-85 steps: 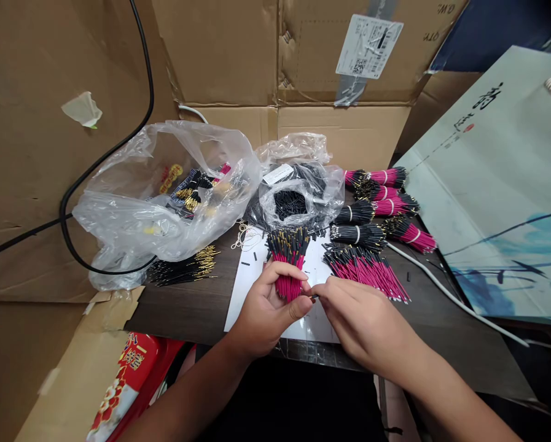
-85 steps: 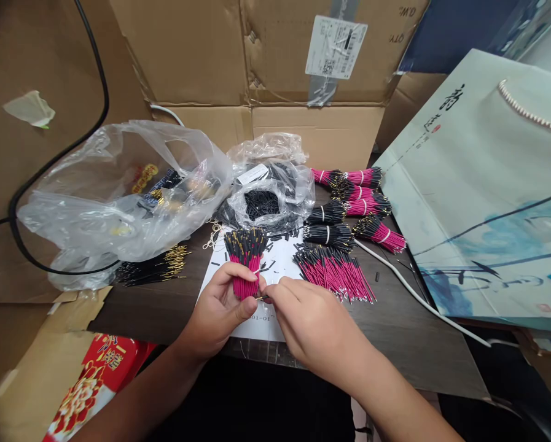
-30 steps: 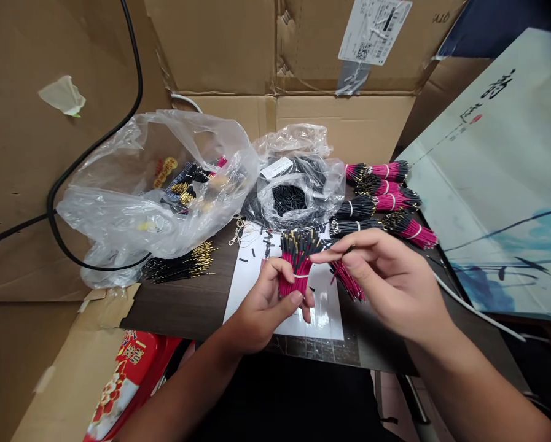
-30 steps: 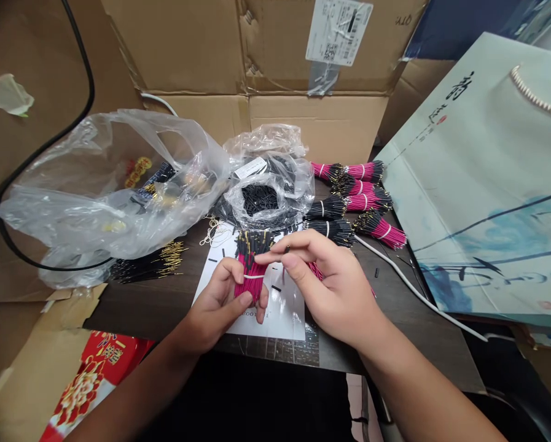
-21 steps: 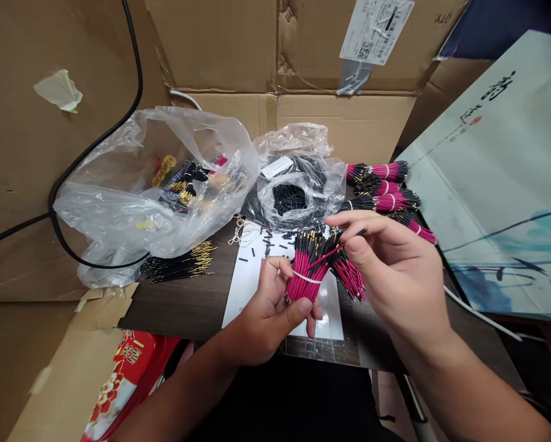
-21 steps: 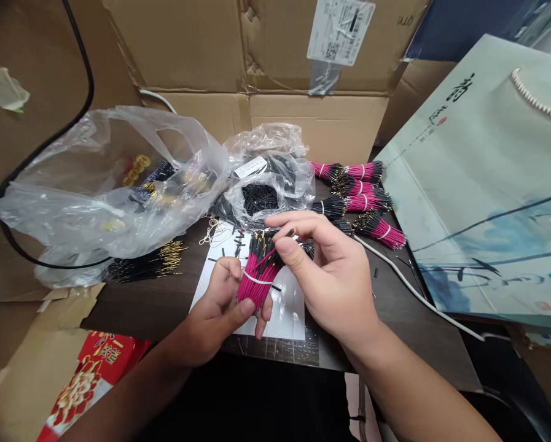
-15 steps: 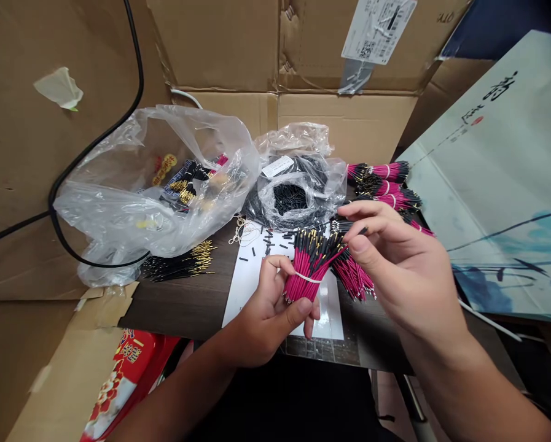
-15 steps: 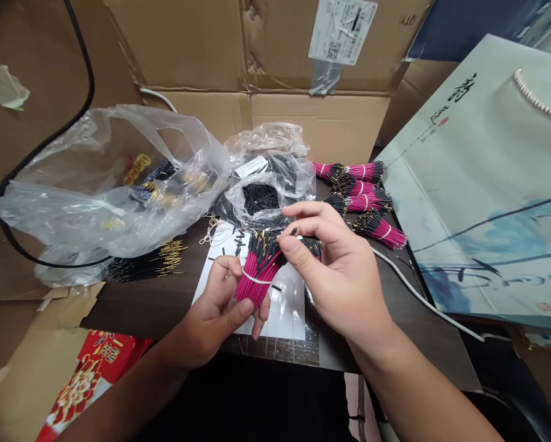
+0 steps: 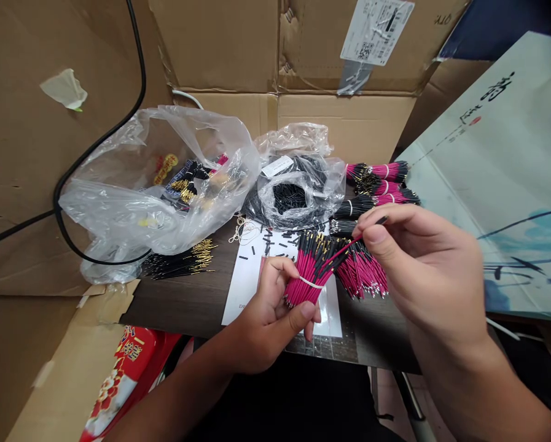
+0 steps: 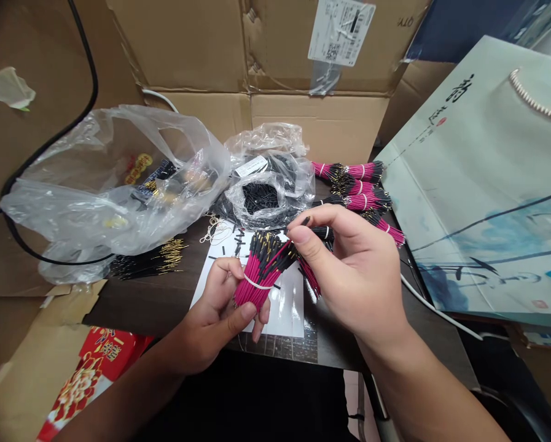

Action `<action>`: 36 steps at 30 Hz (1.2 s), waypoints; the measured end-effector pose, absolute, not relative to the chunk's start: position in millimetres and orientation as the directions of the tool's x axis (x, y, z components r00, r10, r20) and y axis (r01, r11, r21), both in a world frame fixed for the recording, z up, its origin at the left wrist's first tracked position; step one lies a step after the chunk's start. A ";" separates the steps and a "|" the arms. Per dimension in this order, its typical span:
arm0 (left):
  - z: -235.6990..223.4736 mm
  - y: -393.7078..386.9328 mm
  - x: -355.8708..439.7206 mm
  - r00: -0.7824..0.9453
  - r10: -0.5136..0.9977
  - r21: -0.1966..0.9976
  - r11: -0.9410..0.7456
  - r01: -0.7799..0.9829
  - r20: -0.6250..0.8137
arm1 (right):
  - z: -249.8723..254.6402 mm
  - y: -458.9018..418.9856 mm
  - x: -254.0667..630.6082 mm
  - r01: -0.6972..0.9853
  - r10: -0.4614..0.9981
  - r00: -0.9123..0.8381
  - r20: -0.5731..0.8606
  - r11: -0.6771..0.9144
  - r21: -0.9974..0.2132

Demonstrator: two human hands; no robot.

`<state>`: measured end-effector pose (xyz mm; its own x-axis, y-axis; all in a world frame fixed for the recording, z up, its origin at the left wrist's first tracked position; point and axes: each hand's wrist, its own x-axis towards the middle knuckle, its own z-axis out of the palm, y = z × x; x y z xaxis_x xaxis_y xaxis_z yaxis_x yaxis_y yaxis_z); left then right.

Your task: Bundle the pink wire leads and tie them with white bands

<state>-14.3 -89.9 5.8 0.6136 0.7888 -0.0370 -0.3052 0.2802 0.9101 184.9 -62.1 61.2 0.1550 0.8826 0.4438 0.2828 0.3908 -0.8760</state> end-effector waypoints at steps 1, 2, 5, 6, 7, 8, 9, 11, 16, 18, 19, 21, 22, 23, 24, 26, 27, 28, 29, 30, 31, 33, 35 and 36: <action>6.3 -90.2 -14.0 0.613 0.789 0.911 0.279 -0.303 -0.038 | 61.7 -62.0 185.6 0.299 0.883 0.150 0.445 0.388 -0.872; 6.7 -90.5 -13.6 0.611 0.791 0.912 0.277 -0.303 -0.036 | 61.8 -61.6 186.5 0.310 0.888 0.138 0.439 0.382 -0.871; 7.2 -91.3 -13.1 0.608 0.793 0.914 0.264 -0.307 -0.025 | 59.6 -58.5 189.6 0.299 0.913 0.106 0.394 0.348 -0.888; 7.3 -91.5 -13.1 0.609 0.793 0.915 0.262 -0.308 -0.022 | 58.2 -57.2 190.5 0.277 0.921 0.101 0.376 0.337 -0.900; 7.4 -91.7 -13.2 0.610 0.792 0.915 0.260 -0.309 -0.019 | 56.6 -55.9 191.1 0.249 0.928 0.100 0.360 0.327 -0.912; 7.5 -91.9 -13.3 0.612 0.791 0.915 0.259 -0.309 -0.017 | 54.9 -54.8 191.5 0.221 0.933 0.099 0.346 0.319 -0.922; 7.8 -92.1 -13.3 0.614 0.789 0.915 0.259 -0.310 -0.016 | 53.3 -53.8 191.7 0.198 0.937 0.098 0.335 0.312 -0.929; 8.4 -92.3 -13.3 0.617 0.787 0.914 0.259 -0.311 -0.013 | 50.8 -52.8 191.7 0.169 0.940 0.104 0.326 0.306 -0.937; 10.6 -92.8 -12.2 0.621 0.784 0.910 0.262 -0.322 -0.005 | 50.1 -55.1 190.9 0.198 0.926 0.129 0.355 0.326 -0.924; 11.1 -93.0 -11.8 0.621 0.783 0.908 0.262 -0.328 -0.002 | 51.1 -57.4 189.9 0.242 0.925 0.125 0.360 0.323 -0.915; 11.3 -93.1 -11.6 0.621 0.784 0.907 0.261 -0.331 0.001 | 51.6 -58.6 189.0 0.260 0.925 0.121 0.359 0.320 -0.911; 11.4 -93.2 -11.5 0.620 0.785 0.903 0.263 -0.339 0.004 | 52.6 -60.8 186.7 0.280 0.923 0.119 0.365 0.322 -0.904; 11.4 -93.3 -11.4 0.619 0.786 0.902 0.263 -0.343 0.006 | 53.0 -61.7 185.4 0.280 0.920 0.119 0.374 0.330 -0.901; 11.5 -93.4 -11.4 0.619 0.786 0.900 0.265 -0.346 0.006 | 53.4 -62.5 183.9 0.273 0.915 0.121 0.385 0.343 -0.899; 11.5 -93.6 -11.5 0.619 0.786 0.899 0.267 -0.348 0.006 | 53.7 -63.3 182.4 0.264 0.909 0.126 0.398 0.356 -0.896; 11.8 -94.1 -11.6 0.621 0.784 0.899 0.268 -0.346 0.005 | 54.3 -65.0 179.7 0.262 0.891 0.144 0.430 0.384 -0.885; 12.1 -94.4 -11.6 0.623 0.782 0.901 0.269 -0.341 0.003 | 54.5 -65.9 178.6 0.283 0.880 0.156 0.449 0.395 -0.874; 12.5 -94.7 -11.5 0.624 0.781 0.902 0.269 -0.337 0.000 | 54.6 -66.9 177.7 0.318 0.863 0.168 0.477 0.410 -0.855; 13.1 -94.9 -11.4 0.624 0.782 0.904 0.269 -0.332 -0.003 | 54.8 -67.9 176.9 0.361 0.839 0.178 0.514 0.430 -0.827; 13.8 -95.1 -11.1 0.621 0.783 0.906 0.267 -0.329 -0.005 | 54.8 -68.8 176.4 0.401 0.812 0.183 0.554 0.453 -0.796; 14.6 -95.3 -10.7 0.618 0.786 0.907 0.265 -0.327 -0.007 | 54.8 -69.6 176.0 0.431 0.788 0.186 0.587 0.471 -0.769; 16.6 -95.4 -9.7 0.604 0.797 0.909 0.258 -0.327 -0.009 | 54.5 -70.4 175.6 0.447 0.763 0.194 0.617 0.491 -0.748; 18.4 -95.4 -8.4 0.584 0.812 0.910 0.252 -0.330 -0.013 | 54.4 -70.5 176.0 0.416 0.770 0.213 0.601 0.486 -0.769; 19.2 -95.4 -7.8 0.573 0.820 0.911 0.249 -0.330 -0.017 | 54.4 -70.4 176.4 0.397 0.778 0.216 0.589 0.481 -0.781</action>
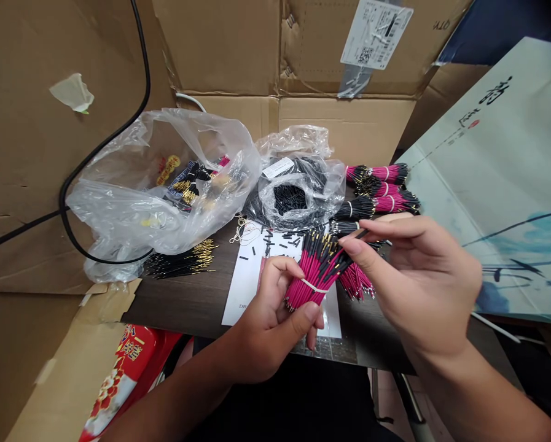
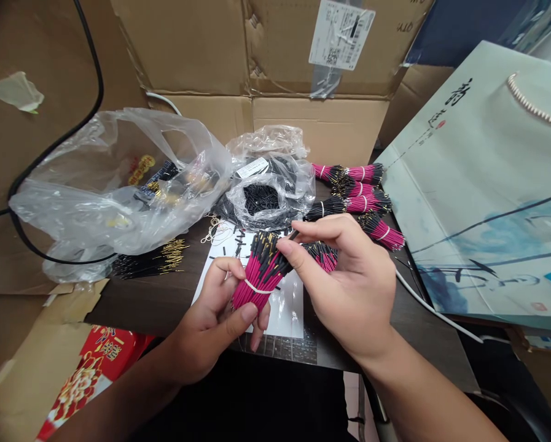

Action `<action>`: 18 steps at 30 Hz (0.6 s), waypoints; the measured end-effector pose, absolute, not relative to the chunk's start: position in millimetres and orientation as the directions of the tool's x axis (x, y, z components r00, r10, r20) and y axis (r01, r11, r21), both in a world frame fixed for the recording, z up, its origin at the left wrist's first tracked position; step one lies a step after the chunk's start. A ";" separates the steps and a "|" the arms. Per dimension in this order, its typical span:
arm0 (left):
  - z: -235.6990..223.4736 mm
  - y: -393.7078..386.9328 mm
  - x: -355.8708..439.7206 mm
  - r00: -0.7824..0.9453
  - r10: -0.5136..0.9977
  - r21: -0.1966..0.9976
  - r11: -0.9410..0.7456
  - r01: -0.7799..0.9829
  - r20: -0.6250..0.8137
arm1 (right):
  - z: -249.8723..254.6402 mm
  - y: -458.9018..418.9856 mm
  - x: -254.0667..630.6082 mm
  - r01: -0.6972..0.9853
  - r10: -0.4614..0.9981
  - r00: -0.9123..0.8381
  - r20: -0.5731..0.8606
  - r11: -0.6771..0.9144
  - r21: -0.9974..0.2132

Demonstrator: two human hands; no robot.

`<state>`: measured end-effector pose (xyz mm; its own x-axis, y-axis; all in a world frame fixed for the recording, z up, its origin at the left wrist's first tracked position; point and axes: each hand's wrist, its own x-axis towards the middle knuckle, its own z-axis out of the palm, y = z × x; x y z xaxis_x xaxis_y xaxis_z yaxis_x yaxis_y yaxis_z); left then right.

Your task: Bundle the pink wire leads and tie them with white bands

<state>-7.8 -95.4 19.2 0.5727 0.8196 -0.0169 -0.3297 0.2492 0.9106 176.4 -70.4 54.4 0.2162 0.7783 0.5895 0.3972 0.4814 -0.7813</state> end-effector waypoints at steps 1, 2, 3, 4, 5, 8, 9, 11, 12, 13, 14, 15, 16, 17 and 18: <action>19.9 -95.5 -7.2 0.561 0.827 0.912 0.247 -0.327 -0.023 | 54.6 -70.4 176.9 0.383 0.784 0.214 0.582 0.481 -0.788; 20.4 -95.6 -6.7 0.551 0.834 0.915 0.245 -0.321 -0.030 | 54.9 -70.4 177.4 0.374 0.788 0.207 0.580 0.484 -0.791; 20.8 -95.9 -6.2 0.541 0.840 0.918 0.245 -0.312 -0.040 | 55.2 -70.5 177.9 0.369 0.789 0.197 0.581 0.490 -0.790; 21.0 -96.2 -5.7 0.534 0.844 0.921 0.244 -0.304 -0.048 | 55.5 -70.7 178.3 0.366 0.791 0.187 0.582 0.494 -0.789; 21.1 -96.6 -5.2 0.527 0.848 0.923 0.242 -0.300 -0.051 | 55.6 -71.0 178.4 0.364 0.792 0.181 0.583 0.497 -0.788; 20.3 -98.2 -3.3 0.509 0.860 0.923 0.227 -0.312 -0.040 | 54.4 -72.5 176.8 0.359 0.770 0.199 0.606 0.518 -0.776; 19.7 -98.8 -2.7 0.501 0.865 0.923 0.221 -0.316 -0.036 | 53.7 -73.1 176.0 0.363 0.755 0.207 0.622 0.531 -0.766; 18.2 -99.9 -1.8 0.485 0.874 0.922 0.217 -0.320 -0.037 | 52.4 -74.9 174.9 0.375 0.723 0.209 0.658 0.563 -0.737; 17.4 -100.4 -1.5 0.479 0.877 0.922 0.218 -0.320 -0.041 | 52.2 -76.0 175.1 0.382 0.714 0.200 0.671 0.574 -0.725; 16.6 -100.7 -1.3 0.473 0.880 0.922 0.221 -0.319 -0.047 | 52.4 -77.2 176.0 0.393 0.707 0.188 0.682 0.582 -0.712; 16.0 -101.0 -1.0 0.469 0.881 0.922 0.226 -0.313 -0.057 | 53.2 -78.5 177.8 0.410 0.700 0.169 0.694 0.591 -0.695; 15.7 -101.3 -0.6 0.465 0.883 0.924 0.232 -0.304 -0.068 | 54.7 -79.7 180.3 0.432 0.691 0.139 0.709 0.602 -0.671; 15.6 -101.5 -0.2 0.459 0.885 0.926 0.234 -0.294 -0.078 | 56.7 -80.7 183.3 0.459 0.688 0.087 0.721 0.615 -0.642; 15.7 -101.7 0.5 0.451 0.889 0.929 0.229 -0.290 -0.078 | 59.1 -81.5 186.4 0.485 0.683 0.019 0.730 0.632 -0.604; 15.9 -102.0 1.3 0.439 0.896 0.932 0.216 -0.292 -0.070 | 61.6 -82.0 189.5 0.504 0.681 -0.057 0.730 0.651 -0.568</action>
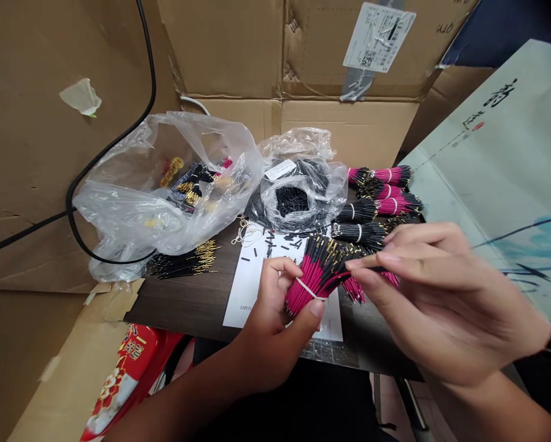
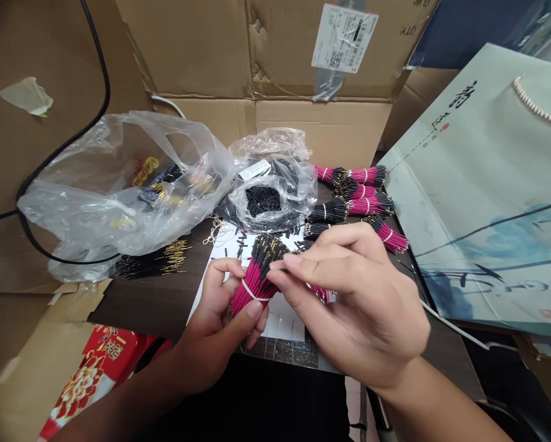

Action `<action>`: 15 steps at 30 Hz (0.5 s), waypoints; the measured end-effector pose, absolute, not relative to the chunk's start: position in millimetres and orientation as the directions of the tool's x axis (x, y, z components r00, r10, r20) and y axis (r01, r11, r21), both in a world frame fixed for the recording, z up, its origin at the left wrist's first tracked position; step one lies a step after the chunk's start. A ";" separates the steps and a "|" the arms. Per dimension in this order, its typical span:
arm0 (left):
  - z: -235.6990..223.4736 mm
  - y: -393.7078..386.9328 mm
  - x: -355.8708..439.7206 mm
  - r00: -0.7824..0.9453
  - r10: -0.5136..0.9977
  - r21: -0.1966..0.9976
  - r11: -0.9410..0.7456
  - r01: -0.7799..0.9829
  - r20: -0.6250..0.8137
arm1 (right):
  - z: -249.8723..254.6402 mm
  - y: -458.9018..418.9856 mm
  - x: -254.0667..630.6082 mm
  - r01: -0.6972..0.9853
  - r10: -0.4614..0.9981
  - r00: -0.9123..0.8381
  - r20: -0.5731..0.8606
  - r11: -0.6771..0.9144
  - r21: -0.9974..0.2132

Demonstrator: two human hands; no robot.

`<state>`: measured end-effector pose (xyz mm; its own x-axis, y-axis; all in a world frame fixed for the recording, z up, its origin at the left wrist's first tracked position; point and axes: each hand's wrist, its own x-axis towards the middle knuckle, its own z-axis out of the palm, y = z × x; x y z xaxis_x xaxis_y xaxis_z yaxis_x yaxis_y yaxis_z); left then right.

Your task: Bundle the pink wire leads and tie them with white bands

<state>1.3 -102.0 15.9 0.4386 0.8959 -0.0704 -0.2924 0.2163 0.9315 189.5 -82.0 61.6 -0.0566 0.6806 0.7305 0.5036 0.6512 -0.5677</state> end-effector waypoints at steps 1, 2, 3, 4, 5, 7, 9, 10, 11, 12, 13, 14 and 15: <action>16.2 -102.3 2.2 0.424 0.904 0.933 0.197 -0.301 -0.054 | 63.8 -82.1 192.1 0.513 0.682 -0.123 0.721 0.666 -0.542; 16.5 -102.6 3.1 0.409 0.912 0.934 0.177 -0.310 -0.037 | 65.6 -81.9 194.0 0.513 0.688 -0.161 0.708 0.671 -0.535; 16.8 -102.9 3.9 0.393 0.919 0.935 0.159 -0.317 -0.023 | 66.7 -81.7 195.2 0.508 0.697 -0.164 0.698 0.666 -0.546; 16.9 -103.2 4.6 0.381 0.924 0.936 0.147 -0.319 -0.016 | 67.1 -81.5 195.9 0.497 0.708 -0.135 0.694 0.654 -0.570; 16.9 -103.5 5.2 0.372 0.928 0.938 0.142 -0.317 -0.015 | 66.8 -81.4 196.1 0.484 0.718 -0.096 0.690 0.639 -0.598; 16.8 -104.0 5.9 0.361 0.932 0.942 0.139 -0.305 -0.021 | 65.1 -82.3 196.6 0.471 0.730 -0.061 0.681 0.622 -0.625; 16.8 -104.3 6.6 0.351 0.936 0.947 0.133 -0.294 -0.022 | 63.1 -84.4 197.7 0.486 0.733 -0.113 0.671 0.630 -0.606; 17.0 -104.5 6.9 0.347 0.938 0.949 0.128 -0.288 -0.022 | 62.4 -85.6 198.4 0.496 0.732 -0.150 0.664 0.637 -0.590; 17.2 -104.8 7.4 0.339 0.940 0.950 0.123 -0.286 -0.019 | 62.0 -86.7 198.8 0.501 0.731 -0.174 0.660 0.643 -0.579; 17.4 -105.1 7.8 0.333 0.943 0.951 0.115 -0.287 -0.014 | 61.7 -87.7 198.9 0.499 0.730 -0.179 0.660 0.645 -0.579; 17.5 -105.5 8.3 0.325 0.946 0.951 0.106 -0.289 -0.006 | 61.6 -88.4 198.4 0.490 0.729 -0.170 0.664 0.646 -0.584; 17.6 -106.0 8.7 0.320 0.947 0.952 0.100 -0.289 -0.002 | 61.7 -88.8 197.3 0.477 0.726 -0.151 0.671 0.648 -0.593; 17.6 -106.6 9.2 0.315 0.949 0.952 0.095 -0.290 0.002 | 61.9 -89.0 195.6 0.460 0.720 -0.131 0.681 0.653 -0.602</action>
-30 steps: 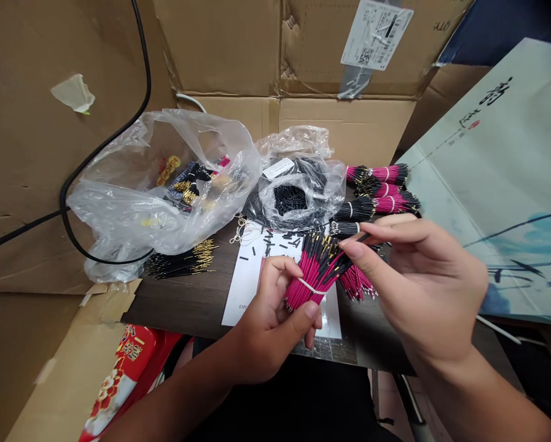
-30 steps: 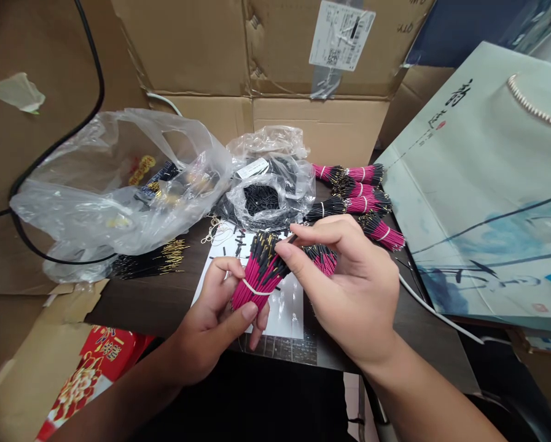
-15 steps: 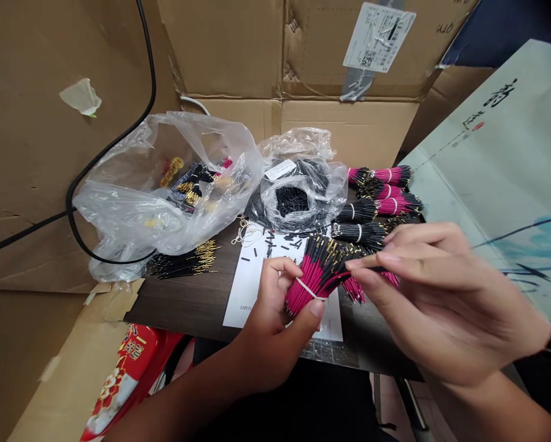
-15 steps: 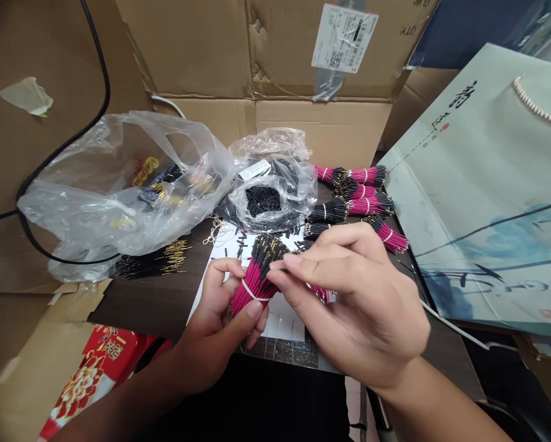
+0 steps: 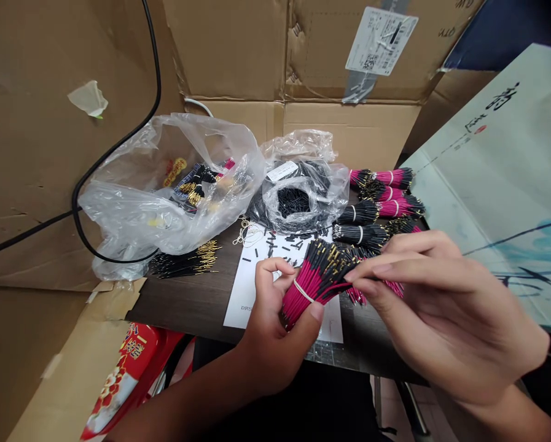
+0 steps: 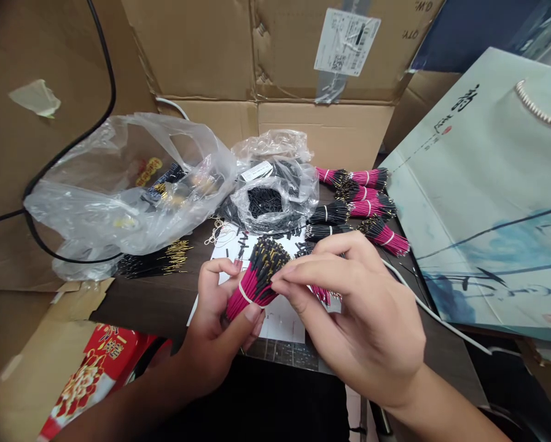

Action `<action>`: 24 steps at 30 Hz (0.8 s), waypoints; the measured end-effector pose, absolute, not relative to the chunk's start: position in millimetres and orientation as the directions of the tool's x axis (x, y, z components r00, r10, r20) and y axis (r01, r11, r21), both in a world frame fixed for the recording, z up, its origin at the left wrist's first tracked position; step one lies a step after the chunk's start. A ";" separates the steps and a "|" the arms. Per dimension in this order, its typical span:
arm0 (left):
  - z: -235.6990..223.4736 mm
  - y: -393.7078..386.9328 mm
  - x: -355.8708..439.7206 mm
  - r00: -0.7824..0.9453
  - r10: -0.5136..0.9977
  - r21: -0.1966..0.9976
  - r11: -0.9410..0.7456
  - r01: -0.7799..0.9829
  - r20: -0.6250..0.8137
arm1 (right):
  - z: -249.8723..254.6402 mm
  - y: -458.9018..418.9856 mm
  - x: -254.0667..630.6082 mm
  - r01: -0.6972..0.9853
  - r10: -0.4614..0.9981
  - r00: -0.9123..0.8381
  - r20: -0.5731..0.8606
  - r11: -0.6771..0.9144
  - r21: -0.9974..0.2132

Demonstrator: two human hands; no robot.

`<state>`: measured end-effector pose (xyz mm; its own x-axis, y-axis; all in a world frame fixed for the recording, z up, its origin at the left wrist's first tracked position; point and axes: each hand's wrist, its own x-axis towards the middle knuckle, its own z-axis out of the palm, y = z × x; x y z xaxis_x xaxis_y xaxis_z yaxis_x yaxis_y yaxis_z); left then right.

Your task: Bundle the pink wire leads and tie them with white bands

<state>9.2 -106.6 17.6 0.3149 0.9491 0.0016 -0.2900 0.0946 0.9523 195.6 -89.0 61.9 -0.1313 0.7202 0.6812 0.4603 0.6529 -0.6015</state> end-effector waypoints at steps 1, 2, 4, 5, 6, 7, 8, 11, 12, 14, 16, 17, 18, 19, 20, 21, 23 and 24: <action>17.5 -107.1 9.5 0.315 0.949 0.952 0.092 -0.291 0.004 | 62.1 -89.0 193.6 0.445 0.715 -0.118 0.689 0.659 -0.607; 17.3 -107.5 9.8 0.320 0.948 0.952 0.095 -0.291 0.003 | 62.4 -89.0 191.4 0.435 0.712 -0.118 0.692 0.664 -0.608; 17.2 -108.1 10.3 0.325 0.946 0.950 0.106 -0.294 -0.005 | 62.8 -89.0 187.4 0.443 0.710 -0.144 0.690 0.669 -0.596; 17.4 -108.3 10.4 0.327 0.945 0.948 0.110 -0.297 -0.007 | 62.8 -89.1 186.1 0.463 0.712 -0.154 0.685 0.664 -0.587; 17.7 -108.3 10.4 0.328 0.945 0.947 0.113 -0.301 -0.008 | 62.7 -89.3 185.5 0.490 0.714 -0.155 0.683 0.656 -0.574; 18.1 -108.3 10.4 0.330 0.944 0.946 0.115 -0.302 -0.009 | 62.4 -89.4 185.5 0.516 0.711 -0.145 0.688 0.648 -0.560; 18.7 -108.2 10.3 0.333 0.943 0.946 0.114 -0.304 -0.007 | 61.9 -89.6 186.0 0.538 0.700 -0.130 0.702 0.645 -0.543; 20.1 -107.8 9.8 0.346 0.938 0.945 0.105 -0.311 0.010 | 59.6 -88.8 189.7 0.596 0.646 -0.103 0.757 0.649 -0.473; 20.4 -107.6 9.6 0.350 0.937 0.945 0.100 -0.312 0.017 | 58.6 -88.2 190.9 0.610 0.633 -0.103 0.767 0.650 -0.454; 20.5 -107.2 9.3 0.357 0.934 0.943 0.087 -0.320 0.035 | 56.0 -86.8 192.2 0.627 0.625 -0.095 0.775 0.642 -0.441; 20.3 -107.1 9.2 0.360 0.932 0.942 0.084 -0.325 0.041 | 52.8 -85.9 191.7 0.616 0.622 -0.074 0.779 0.643 -0.455; 20.1 -107.1 9.2 0.359 0.933 0.942 0.086 -0.325 0.039 | 51.0 -85.7 190.9 0.609 0.621 -0.065 0.781 0.645 -0.462; 19.9 -107.3 9.2 0.356 0.934 0.941 0.090 -0.325 0.034 | 49.1 -85.7 190.1 0.602 0.621 -0.066 0.781 0.649 -0.465; 19.7 -107.5 9.3 0.354 0.935 0.941 0.094 -0.325 0.029 | 47.2 -85.9 189.4 0.596 0.622 -0.077 0.780 0.655 -0.464; 19.5 -107.7 9.3 0.352 0.936 0.941 0.098 -0.324 0.024 | 45.5 -86.1 188.9 0.592 0.621 -0.093 0.778 0.663 -0.458; 19.2 -107.8 9.2 0.351 0.936 0.941 0.098 -0.325 0.024 | 44.0 -86.3 188.8 0.591 0.618 -0.114 0.777 0.671 -0.447; 18.6 -107.7 8.9 0.346 0.938 0.942 0.097 -0.322 0.021 | 41.4 -86.3 189.4 0.594 0.607 -0.173 0.776 0.693 -0.410; 18.3 -107.3 8.6 0.343 0.939 0.942 0.098 -0.320 0.019 | 40.3 -86.0 189.9 0.591 0.599 -0.203 0.775 0.706 -0.391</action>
